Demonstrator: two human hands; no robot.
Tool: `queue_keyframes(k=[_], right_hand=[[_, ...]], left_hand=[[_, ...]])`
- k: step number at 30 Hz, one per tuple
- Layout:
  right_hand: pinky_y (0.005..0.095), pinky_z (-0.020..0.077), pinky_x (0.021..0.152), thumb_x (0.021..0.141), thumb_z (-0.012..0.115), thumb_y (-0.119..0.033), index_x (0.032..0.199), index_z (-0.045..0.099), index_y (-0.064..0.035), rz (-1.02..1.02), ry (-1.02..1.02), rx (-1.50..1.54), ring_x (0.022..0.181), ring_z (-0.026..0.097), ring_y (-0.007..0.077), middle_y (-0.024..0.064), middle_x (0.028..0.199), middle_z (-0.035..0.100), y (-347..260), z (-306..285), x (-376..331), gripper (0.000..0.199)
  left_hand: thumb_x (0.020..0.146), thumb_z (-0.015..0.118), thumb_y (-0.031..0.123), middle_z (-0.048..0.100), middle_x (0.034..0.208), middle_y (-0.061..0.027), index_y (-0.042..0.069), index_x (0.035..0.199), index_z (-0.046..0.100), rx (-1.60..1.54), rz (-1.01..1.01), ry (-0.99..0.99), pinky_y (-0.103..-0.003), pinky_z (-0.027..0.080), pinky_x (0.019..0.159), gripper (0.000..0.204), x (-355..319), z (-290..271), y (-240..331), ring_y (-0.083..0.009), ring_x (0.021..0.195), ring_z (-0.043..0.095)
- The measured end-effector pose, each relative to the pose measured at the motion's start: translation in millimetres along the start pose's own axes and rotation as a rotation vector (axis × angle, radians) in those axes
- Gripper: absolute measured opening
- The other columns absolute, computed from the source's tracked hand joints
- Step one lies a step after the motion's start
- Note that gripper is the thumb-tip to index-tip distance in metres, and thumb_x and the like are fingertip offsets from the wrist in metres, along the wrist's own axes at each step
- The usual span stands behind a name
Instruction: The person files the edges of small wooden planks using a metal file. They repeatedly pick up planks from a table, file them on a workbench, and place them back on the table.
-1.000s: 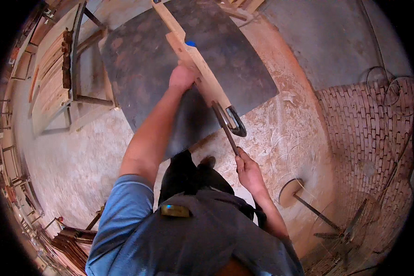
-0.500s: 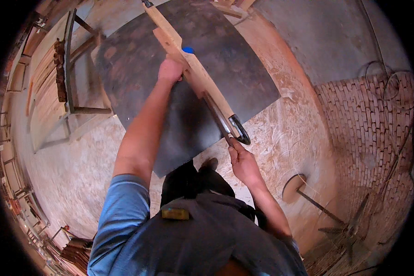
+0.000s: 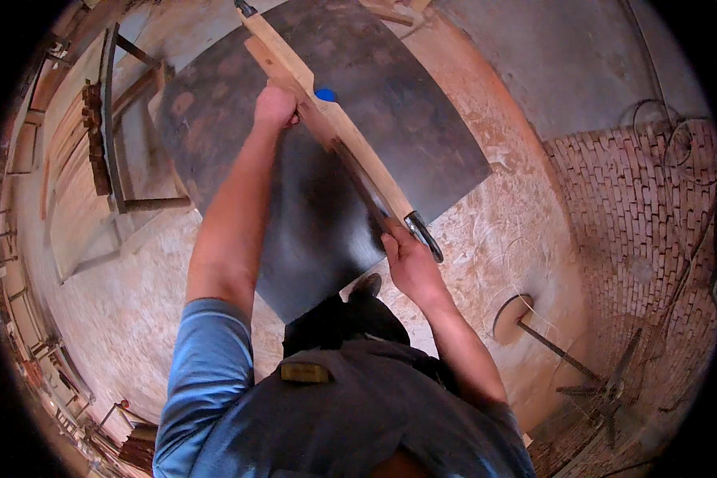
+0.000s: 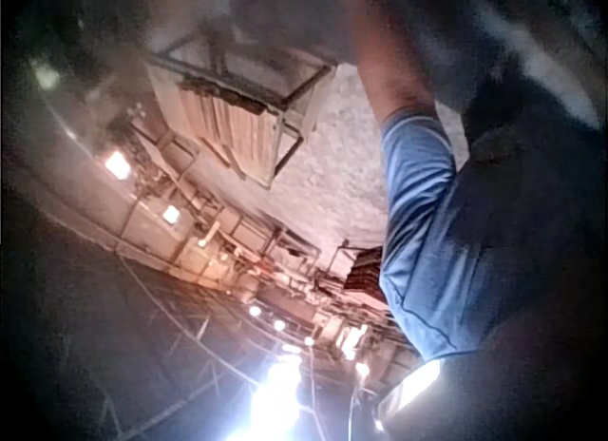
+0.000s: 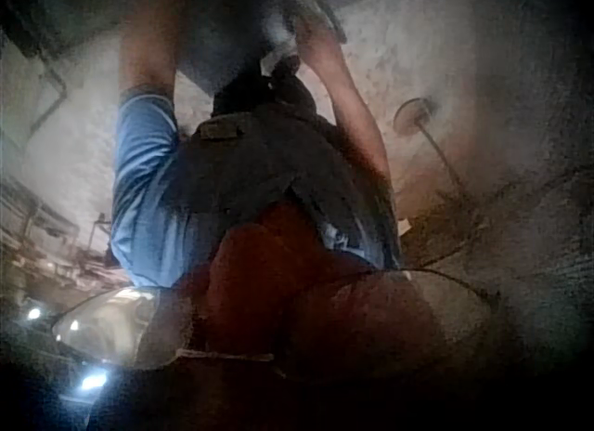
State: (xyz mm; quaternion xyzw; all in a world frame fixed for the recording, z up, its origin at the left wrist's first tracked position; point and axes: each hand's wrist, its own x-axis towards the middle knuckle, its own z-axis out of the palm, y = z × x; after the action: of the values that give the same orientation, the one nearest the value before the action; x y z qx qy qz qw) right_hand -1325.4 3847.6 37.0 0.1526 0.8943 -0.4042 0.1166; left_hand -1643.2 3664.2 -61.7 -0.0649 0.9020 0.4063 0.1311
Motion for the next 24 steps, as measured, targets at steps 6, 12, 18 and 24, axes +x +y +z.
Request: queue_keyframes(k=[6, 12, 18, 24], right_hand=[[0.0509, 0.0477, 0.087, 0.097, 0.050, -0.024, 0.126, 0.056, -0.0036, 0.014, 0.008, -0.012, 0.100, 0.060, 0.0453, 0.0289, 0.102, 0.064, -15, 10, 24, 0.036], [0.0518, 0.0474, 0.087, 0.097, 0.050, -0.025, 0.127, 0.056, -0.0055, 0.073, -0.014, 0.000, 0.101, 0.059, 0.0455, 0.0288, 0.104, 0.063, -31, 16, 44, 0.036], [0.0525, 0.0474, 0.088, 0.097, 0.049, -0.026, 0.128, 0.056, -0.0076, 0.068, 0.006, -0.028, 0.100, 0.059, 0.0460, 0.0263, 0.105, 0.064, -51, 31, 74, 0.037], [0.0535, 0.0475, 0.087, 0.098, 0.049, -0.026, 0.130, 0.054, -0.0103, -0.060, 0.071, -0.098, 0.097, 0.060, 0.0463, 0.0281, 0.102, 0.064, -67, 48, 121, 0.036]], left_hand=[[0.084, 0.049, 0.013, 0.064, 0.056, -0.0112, -0.001, 0.063, 0.061, 0.152, 0.112, -0.021, -0.036, 0.051, 0.053, 0.028, 32, -18, -13, -0.0231, 0.050, 0.064], [0.085, 0.048, 0.016, 0.063, 0.055, -0.0099, 0.000, 0.066, 0.061, 0.054, 0.094, 0.115, -0.036, 0.051, 0.053, 0.028, 49, -18, -8, -0.0225, 0.049, 0.063], [0.086, 0.047, 0.014, 0.062, 0.055, -0.0113, -0.001, 0.078, 0.060, 0.046, 0.007, -0.039, -0.036, 0.050, 0.051, 0.022, 82, -44, -3, -0.0230, 0.049, 0.063], [0.084, 0.050, 0.013, 0.061, 0.063, -0.0148, -0.006, 0.089, 0.055, -0.164, -0.063, -0.096, -0.037, 0.043, 0.038, 0.020, 126, -62, 5, -0.0237, 0.046, 0.060]])
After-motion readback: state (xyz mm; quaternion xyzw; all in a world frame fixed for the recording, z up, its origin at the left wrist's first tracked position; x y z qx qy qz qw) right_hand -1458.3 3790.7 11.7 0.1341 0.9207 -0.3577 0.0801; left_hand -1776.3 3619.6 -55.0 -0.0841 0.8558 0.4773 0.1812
